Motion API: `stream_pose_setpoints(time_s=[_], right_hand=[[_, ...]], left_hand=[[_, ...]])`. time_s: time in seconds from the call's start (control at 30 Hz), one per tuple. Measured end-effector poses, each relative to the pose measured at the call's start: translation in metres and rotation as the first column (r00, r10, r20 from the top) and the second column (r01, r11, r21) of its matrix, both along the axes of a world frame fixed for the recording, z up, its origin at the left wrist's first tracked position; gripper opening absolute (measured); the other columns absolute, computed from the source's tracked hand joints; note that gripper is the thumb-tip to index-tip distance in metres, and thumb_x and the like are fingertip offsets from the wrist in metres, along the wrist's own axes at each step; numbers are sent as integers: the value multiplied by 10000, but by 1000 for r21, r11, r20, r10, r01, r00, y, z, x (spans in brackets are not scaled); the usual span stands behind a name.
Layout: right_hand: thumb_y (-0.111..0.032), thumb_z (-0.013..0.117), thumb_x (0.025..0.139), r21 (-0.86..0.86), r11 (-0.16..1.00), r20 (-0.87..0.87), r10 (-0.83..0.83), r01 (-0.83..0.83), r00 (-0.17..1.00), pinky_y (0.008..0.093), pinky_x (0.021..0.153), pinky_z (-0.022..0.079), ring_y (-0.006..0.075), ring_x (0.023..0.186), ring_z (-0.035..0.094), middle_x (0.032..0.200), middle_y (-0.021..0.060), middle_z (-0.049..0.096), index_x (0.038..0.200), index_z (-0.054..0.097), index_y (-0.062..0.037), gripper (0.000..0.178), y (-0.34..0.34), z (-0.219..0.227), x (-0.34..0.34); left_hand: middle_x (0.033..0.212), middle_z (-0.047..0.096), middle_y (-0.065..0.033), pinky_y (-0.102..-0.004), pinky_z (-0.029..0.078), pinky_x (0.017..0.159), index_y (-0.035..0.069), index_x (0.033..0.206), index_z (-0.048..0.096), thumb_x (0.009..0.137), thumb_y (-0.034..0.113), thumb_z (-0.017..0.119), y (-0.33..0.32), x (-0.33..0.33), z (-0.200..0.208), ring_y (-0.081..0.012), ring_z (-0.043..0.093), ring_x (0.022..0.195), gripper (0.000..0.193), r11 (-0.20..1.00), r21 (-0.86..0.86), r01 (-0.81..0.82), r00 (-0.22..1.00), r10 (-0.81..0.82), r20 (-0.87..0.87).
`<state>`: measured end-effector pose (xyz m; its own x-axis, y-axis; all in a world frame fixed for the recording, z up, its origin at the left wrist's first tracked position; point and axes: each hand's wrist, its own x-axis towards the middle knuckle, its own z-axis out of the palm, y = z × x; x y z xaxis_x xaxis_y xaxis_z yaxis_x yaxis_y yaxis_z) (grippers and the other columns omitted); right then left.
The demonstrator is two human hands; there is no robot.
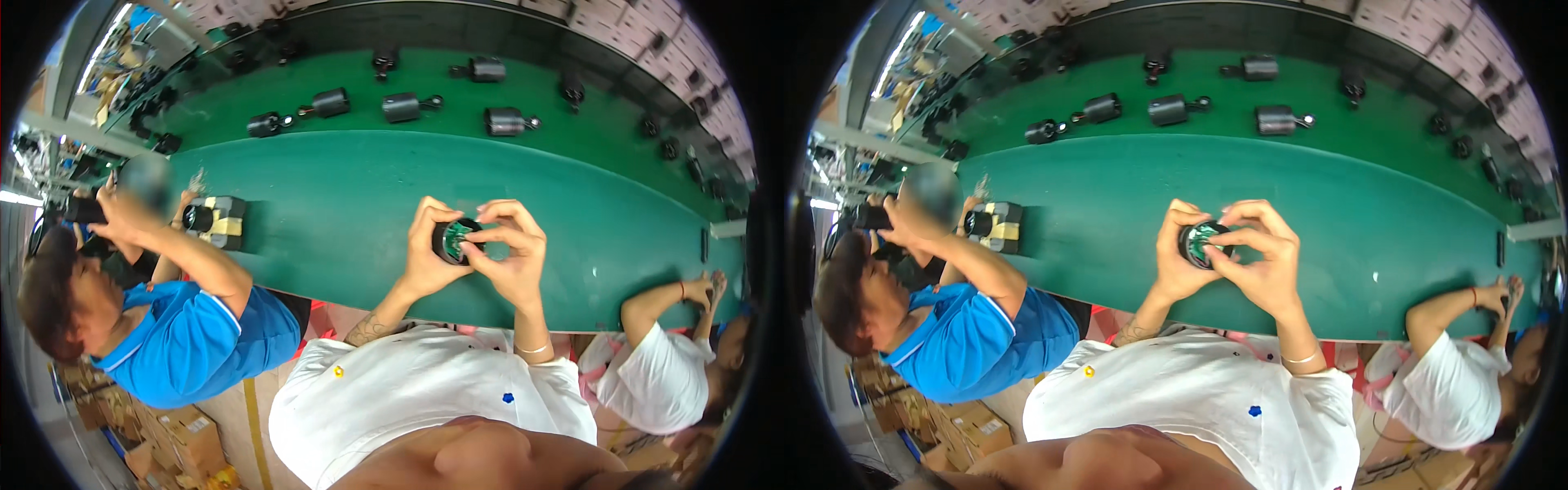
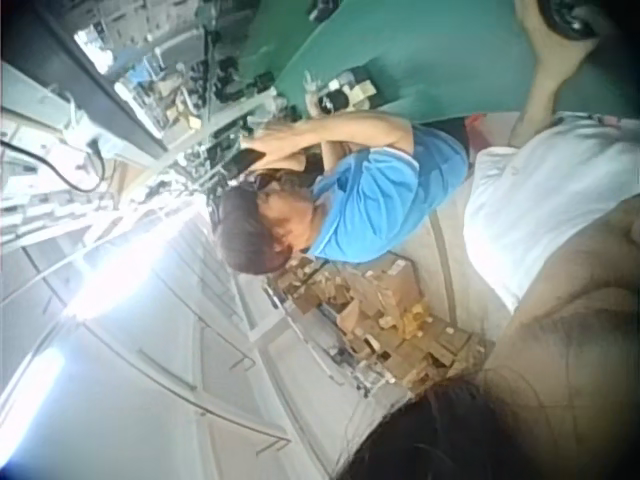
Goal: Insert a circuit board into a cylindrical black housing and align the internal components on an assembly line.
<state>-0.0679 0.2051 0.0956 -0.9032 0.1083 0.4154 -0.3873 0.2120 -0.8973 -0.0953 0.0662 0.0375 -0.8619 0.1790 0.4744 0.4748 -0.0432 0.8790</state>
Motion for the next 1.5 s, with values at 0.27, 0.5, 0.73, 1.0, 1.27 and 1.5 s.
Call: stream_pose_setpoints(time_s=[0.27, 0.5, 0.73, 1.0, 1.27, 1.5], right_hand=[[53, 761, 609, -6, 1000, 63, 24, -24, 998, 344, 810, 517, 268, 1069, 599, 929, 49, 603, 741, 732, -41, 165, 3, 0, 3], [49, 744, 613, 39, 998, 95, 39, -43, 995, 345, 792, 513, 270, 1099, 605, 925, 30, 608, 707, 714, -46, 137, 1, -1, 2], [36, 745, 613, 52, 998, 58, -30, 27, 998, 345, 790, 514, 271, 1105, 612, 922, 22, 605, 686, 698, -49, 122, -6, 2, 12], [26, 742, 622, -13, 1000, 74, 15, -14, 997, 351, 813, 521, 285, 1127, 613, 915, 18, 598, 685, 686, -50, 113, -1, 12, 18], [14, 752, 627, 37, 999, 93, -6, 2, 996, 355, 841, 523, 294, 1116, 616, 912, 27, 599, 685, 685, -50, 110, -1, 17, 23], [-13, 782, 639, 81, 997, 20, 3, -5, 1000, 391, 908, 496, 310, 1184, 569, 1004, 59, 605, 664, 678, -51, 113, 1, 11, 22]], left_hand=[[937, 484, -76, -329, 457, 714, 70, 1056, 532, 564, 38, 839, 11, 5, -6, -211, 505, 811, 581, 999, -19, -37, 999, 37, 20], [934, 476, -68, -342, 448, 759, 87, 1067, 516, 586, 20, 804, 15, 6, -5, -214, 486, 852, 564, 999, 9, -34, 998, 34, -45], [929, 467, -57, -340, 437, 791, 100, 1070, 507, 628, 0, 751, 26, 14, -8, -207, 466, 871, 515, 994, 75, -73, 996, 77, -48], [919, 465, -54, -343, 435, 820, 103, 1017, 472, 726, -21, 624, 34, 21, -3, -185, 470, 885, 350, 978, 207, -13, 1000, 15, -4], [926, 459, -51, -338, 441, 804, 107, 1027, 474, 735, -7, 625, 35, 22, -3, -185, 472, 888, 348, 982, 187, -9, 998, 22, -67], [976, 485, -64, -379, 492, 784, 105, 1062, 509, 713, 30, 714, 36, 20, 2, -221, 490, 912, 412, 981, 175, -84, 986, 107, -126]])
